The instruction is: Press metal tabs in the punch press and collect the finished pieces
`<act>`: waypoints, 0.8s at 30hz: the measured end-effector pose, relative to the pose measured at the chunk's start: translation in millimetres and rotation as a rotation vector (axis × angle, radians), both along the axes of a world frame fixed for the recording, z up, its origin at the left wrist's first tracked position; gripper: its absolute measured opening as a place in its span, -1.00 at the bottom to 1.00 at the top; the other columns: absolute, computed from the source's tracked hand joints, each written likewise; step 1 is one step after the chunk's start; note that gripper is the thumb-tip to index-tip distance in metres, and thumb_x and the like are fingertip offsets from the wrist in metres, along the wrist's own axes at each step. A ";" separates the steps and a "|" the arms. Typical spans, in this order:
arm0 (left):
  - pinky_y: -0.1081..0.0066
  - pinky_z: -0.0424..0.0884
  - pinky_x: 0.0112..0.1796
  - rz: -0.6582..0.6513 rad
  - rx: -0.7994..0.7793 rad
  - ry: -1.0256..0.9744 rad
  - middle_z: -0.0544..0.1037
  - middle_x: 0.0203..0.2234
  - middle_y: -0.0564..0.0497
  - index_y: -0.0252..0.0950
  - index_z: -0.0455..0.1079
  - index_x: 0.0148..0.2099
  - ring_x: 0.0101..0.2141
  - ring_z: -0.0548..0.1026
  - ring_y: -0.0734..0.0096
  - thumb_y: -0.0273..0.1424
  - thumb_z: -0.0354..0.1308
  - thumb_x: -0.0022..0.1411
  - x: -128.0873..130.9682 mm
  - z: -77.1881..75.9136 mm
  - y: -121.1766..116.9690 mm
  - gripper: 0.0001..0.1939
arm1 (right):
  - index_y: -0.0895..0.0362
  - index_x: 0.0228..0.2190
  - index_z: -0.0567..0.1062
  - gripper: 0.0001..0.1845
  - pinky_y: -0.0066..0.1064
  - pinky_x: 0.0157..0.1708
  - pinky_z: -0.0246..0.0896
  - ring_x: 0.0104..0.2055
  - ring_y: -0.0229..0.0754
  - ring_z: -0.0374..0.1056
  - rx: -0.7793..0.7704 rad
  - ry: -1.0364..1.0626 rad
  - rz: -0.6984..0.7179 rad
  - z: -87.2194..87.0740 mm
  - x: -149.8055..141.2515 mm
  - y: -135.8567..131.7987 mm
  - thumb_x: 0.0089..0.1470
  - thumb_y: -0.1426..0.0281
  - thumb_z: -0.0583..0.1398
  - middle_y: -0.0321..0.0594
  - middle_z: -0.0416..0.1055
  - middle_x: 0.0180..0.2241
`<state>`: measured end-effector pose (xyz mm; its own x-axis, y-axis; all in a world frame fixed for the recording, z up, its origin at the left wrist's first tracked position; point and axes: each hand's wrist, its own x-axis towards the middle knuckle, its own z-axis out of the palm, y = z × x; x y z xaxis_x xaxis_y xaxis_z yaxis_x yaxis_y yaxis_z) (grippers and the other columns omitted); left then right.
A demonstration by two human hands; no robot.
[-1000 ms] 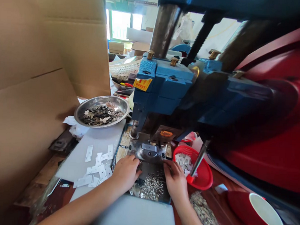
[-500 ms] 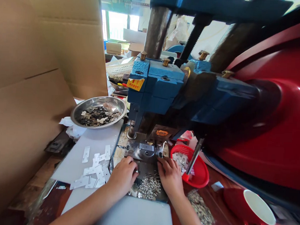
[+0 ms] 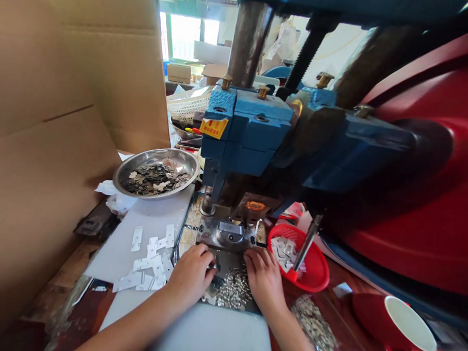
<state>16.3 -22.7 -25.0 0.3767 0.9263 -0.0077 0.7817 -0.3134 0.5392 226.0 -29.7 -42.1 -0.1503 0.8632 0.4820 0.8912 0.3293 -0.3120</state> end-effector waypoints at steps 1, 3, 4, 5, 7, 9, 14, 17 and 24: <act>0.28 0.31 -0.14 0.004 -0.004 -0.001 0.42 -0.27 -0.01 -0.23 0.41 -0.27 -0.19 0.38 0.25 -0.38 0.15 0.15 -0.4 0.0 0.0 -0.93 | 0.10 -0.37 0.42 -0.80 -0.24 -0.20 0.25 -0.26 -0.14 0.33 -0.018 0.014 0.037 1.6 -7.0 -1.3 0.19 0.42 0.01 -0.18 0.44 -0.35; 0.28 0.31 -0.14 0.010 -0.007 -0.009 0.42 -0.27 -0.02 -0.24 0.40 -0.27 -0.19 0.38 0.25 -0.38 0.15 0.15 -0.9 -0.2 0.1 -0.92 | 0.10 -0.33 0.40 -0.81 -0.30 -0.24 0.28 -0.28 -0.16 0.35 -0.069 0.027 0.128 4.0 -22.7 -3.4 0.19 0.46 -0.01 -0.20 0.45 -0.34; 0.28 0.31 -0.15 0.010 -0.007 -0.014 0.42 -0.28 -0.02 -0.25 0.39 -0.26 -0.20 0.39 0.25 -0.38 0.15 0.15 -1.1 -0.4 0.2 -0.92 | 0.10 -0.31 0.40 -0.81 -0.33 -0.25 0.29 -0.28 -0.17 0.35 -0.102 0.021 0.172 4.6 -30.3 -3.9 0.18 0.48 -0.01 -0.20 0.46 -0.33; 0.28 0.31 -0.15 0.012 -0.006 -0.019 0.42 -0.28 -0.02 -0.25 0.38 -0.26 -0.20 0.39 0.24 -0.38 0.15 0.16 -1.2 -0.9 0.3 -0.92 | 0.10 -0.28 0.40 -0.80 -0.34 -0.25 0.29 -0.27 -0.17 0.36 -0.133 0.005 0.205 4.8 -37.0 -4.1 0.17 0.50 -0.01 -0.21 0.47 -0.31; 0.27 0.31 -0.16 0.017 -0.002 -0.021 0.43 -0.27 -0.03 -0.26 0.37 -0.26 -0.20 0.39 0.23 -0.38 0.14 0.16 -1.2 -2.0 0.7 -0.91 | 0.10 -0.22 0.39 -0.77 -0.35 -0.25 0.30 -0.25 -0.17 0.37 -0.184 -0.040 0.220 4.6 -47.0 -3.6 0.16 0.52 -0.01 -0.20 0.48 -0.28; 0.27 0.31 -0.16 0.025 -0.004 -0.023 0.43 -0.27 -0.03 -0.26 0.35 -0.25 -0.20 0.38 0.22 -0.39 0.14 0.15 -1.4 -3.4 1.2 -0.90 | 0.10 -0.19 0.39 -0.74 -0.33 -0.25 0.30 -0.25 -0.15 0.37 -0.217 -0.089 0.208 4.2 -51.5 -2.9 0.15 0.53 -0.02 -0.19 0.48 -0.28; 0.27 0.30 -0.14 0.026 -0.017 -0.045 0.42 -0.25 -0.02 -0.26 0.33 -0.26 -0.18 0.37 0.22 -0.42 0.19 0.10 -3.0 -4.0 1.9 -0.86 | 0.08 -0.27 0.40 -0.80 -0.31 -0.24 0.26 -0.24 -0.13 0.36 -0.216 -0.132 0.203 5.6 -50.3 -4.7 0.16 0.49 0.00 -0.18 0.48 -0.30; 0.27 0.29 -0.14 0.029 -0.018 -0.050 0.42 -0.25 -0.02 -0.26 0.33 -0.25 -0.17 0.37 0.22 -0.43 0.20 0.09 -3.8 -2.2 1.1 -0.85 | 0.10 -0.28 0.39 -0.82 -0.29 -0.25 0.24 -0.26 -0.12 0.35 -0.169 -0.115 0.167 3.3 -48.5 -6.2 0.17 0.47 0.00 -0.19 0.47 -0.33; 0.26 0.29 -0.13 0.035 -0.012 -0.043 0.41 -0.24 -0.03 -0.27 0.33 -0.22 -0.17 0.37 0.21 -0.41 0.19 0.10 -3.7 -2.2 0.2 -0.84 | 0.09 -0.23 0.38 -0.80 -0.31 -0.30 0.24 -0.29 -0.12 0.35 -0.139 -0.122 0.143 -7.3 -50.0 -4.8 0.19 0.43 -0.02 -0.18 0.46 -0.37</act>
<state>12.6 -22.5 -27.1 0.3443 0.9389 -0.0032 0.7679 -0.2796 0.5763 175.9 -34.6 -49.5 -0.3260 0.8856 0.3309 0.8724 0.4166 -0.2555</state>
